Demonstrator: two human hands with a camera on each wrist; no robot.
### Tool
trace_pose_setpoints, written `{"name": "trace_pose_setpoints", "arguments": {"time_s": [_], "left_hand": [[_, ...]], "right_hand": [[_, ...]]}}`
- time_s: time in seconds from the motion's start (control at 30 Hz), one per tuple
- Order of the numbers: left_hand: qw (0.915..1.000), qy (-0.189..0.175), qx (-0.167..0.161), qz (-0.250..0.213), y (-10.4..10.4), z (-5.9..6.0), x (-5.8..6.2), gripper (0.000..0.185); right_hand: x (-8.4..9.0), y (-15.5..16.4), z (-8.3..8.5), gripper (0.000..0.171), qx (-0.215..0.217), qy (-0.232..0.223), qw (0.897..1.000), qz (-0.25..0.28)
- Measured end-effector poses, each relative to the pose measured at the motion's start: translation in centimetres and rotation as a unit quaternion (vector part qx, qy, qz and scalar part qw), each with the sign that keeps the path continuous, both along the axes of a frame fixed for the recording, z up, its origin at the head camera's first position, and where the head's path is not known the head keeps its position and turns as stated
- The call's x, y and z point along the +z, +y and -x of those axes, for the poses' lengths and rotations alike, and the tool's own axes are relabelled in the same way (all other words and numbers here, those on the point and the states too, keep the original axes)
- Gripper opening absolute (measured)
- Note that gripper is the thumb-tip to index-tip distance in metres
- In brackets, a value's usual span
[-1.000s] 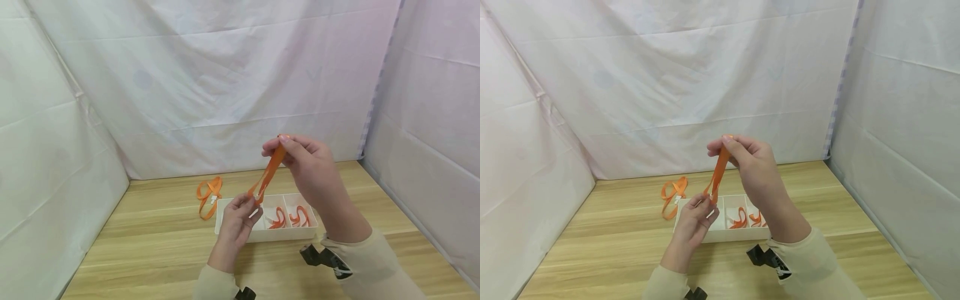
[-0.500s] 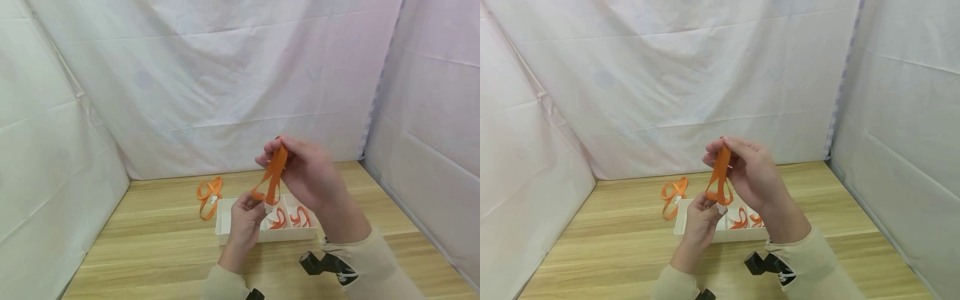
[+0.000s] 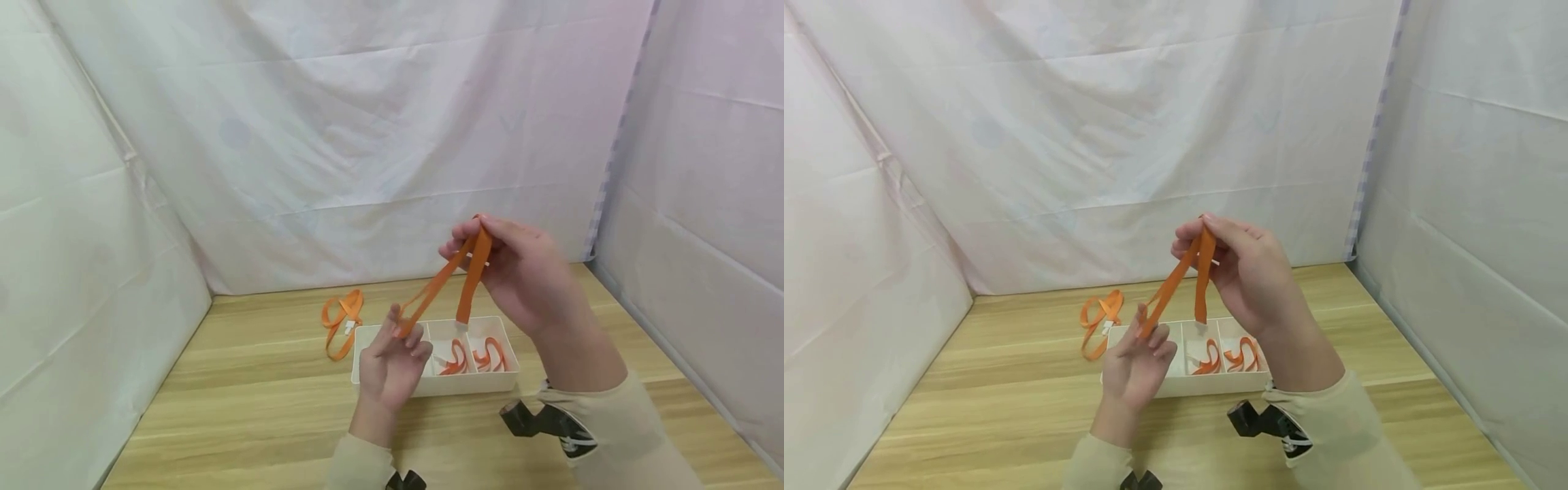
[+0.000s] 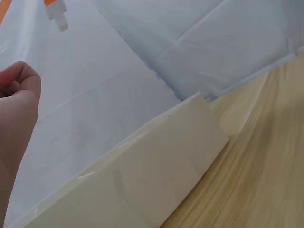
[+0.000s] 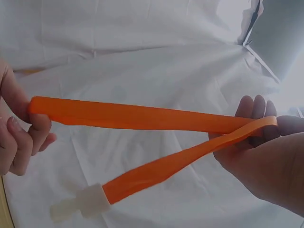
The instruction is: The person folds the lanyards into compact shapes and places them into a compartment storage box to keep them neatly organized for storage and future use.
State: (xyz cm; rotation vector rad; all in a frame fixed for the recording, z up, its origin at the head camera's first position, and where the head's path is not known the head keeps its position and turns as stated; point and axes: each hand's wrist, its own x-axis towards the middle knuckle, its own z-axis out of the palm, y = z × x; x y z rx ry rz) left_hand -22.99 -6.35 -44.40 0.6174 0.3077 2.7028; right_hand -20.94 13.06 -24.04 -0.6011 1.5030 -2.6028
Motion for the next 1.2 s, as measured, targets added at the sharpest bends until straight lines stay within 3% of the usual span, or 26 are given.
{"name": "trace_pose_setpoints", "arguments": {"time_s": [0.1, 0.2, 0.3, 0.43, 0.5, 0.67, 0.73, 0.8, 0.97, 1.07, 1.13, 1.17, 1.2], "left_hand": [[0.9975, 0.024, -0.007, 0.066, 0.1, -0.1, -0.1, 0.028], [0.9819, 0.069, 0.021, 0.175, 0.4, -0.3, -0.4, 0.019], [0.9493, 0.113, 0.080, 0.282, 0.7, -0.6, -0.5, 0.023], [0.9006, 0.112, 0.159, 0.389, 1.2, -0.9, 0.1, 0.018], [0.8878, 0.096, 0.173, 0.416, 1.3, -1.0, 0.6, 0.015], [0.8770, 0.080, 0.189, 0.434, 1.3, -1.3, 1.4, 0.007], [0.8644, 0.089, 0.205, 0.450, 1.3, -1.3, 1.3, 0.008], [0.8407, 0.108, 0.228, 0.479, 1.2, -1.4, 1.3, 0.014], [0.7704, 0.181, 0.267, 0.550, 1.1, -1.6, 1.1, 0.019], [0.7447, 0.206, 0.271, 0.574, 1.0, -1.6, 1.0, 0.018], [0.7375, 0.220, 0.264, 0.581, 0.8, -1.5, 1.2, 0.022], [0.7377, 0.227, 0.262, 0.579, 0.7, -1.4, 1.4, 0.029], [0.7453, 0.234, 0.259, 0.568, 0.6, -1.4, 1.7, 0.036]], "right_hand": [[0.2, 0.0, -0.2, 0.032, -0.003, 0.003, 1.000, -0.008], [0.5, -0.2, -0.4, 0.033, -0.006, 0.014, 1.000, -0.021], [0.7, -0.6, -0.5, 0.032, -0.010, 0.019, 0.999, -0.031], [1.0, -1.1, -0.6, 0.033, -0.013, 0.020, 0.999, -0.033], [1.0, -1.3, -0.6, 0.034, -0.015, 0.025, 0.999, -0.036], [1.1, -1.7, -0.7, 0.036, -0.012, 0.033, 0.999, -0.042], [1.2, -1.8, -0.7, 0.036, -0.013, 0.031, 0.998, -0.045], [1.2, -1.8, -0.7, 0.036, -0.013, 0.027, 0.998, -0.048], [1.2, -2.0, -0.5, 0.036, -0.010, 0.023, 0.998, -0.051], [1.0, -2.2, -0.3, 0.036, -0.005, 0.022, 0.999, -0.049], [0.8, -2.4, -0.2, 0.035, 0.000, 0.020, 0.999, -0.050], [0.6, -2.5, -0.2, 0.035, 0.001, 0.020, 0.998, -0.053], [0.5, -2.6, -0.1, 0.035, 0.001, 0.019, 0.998, -0.056]]}}
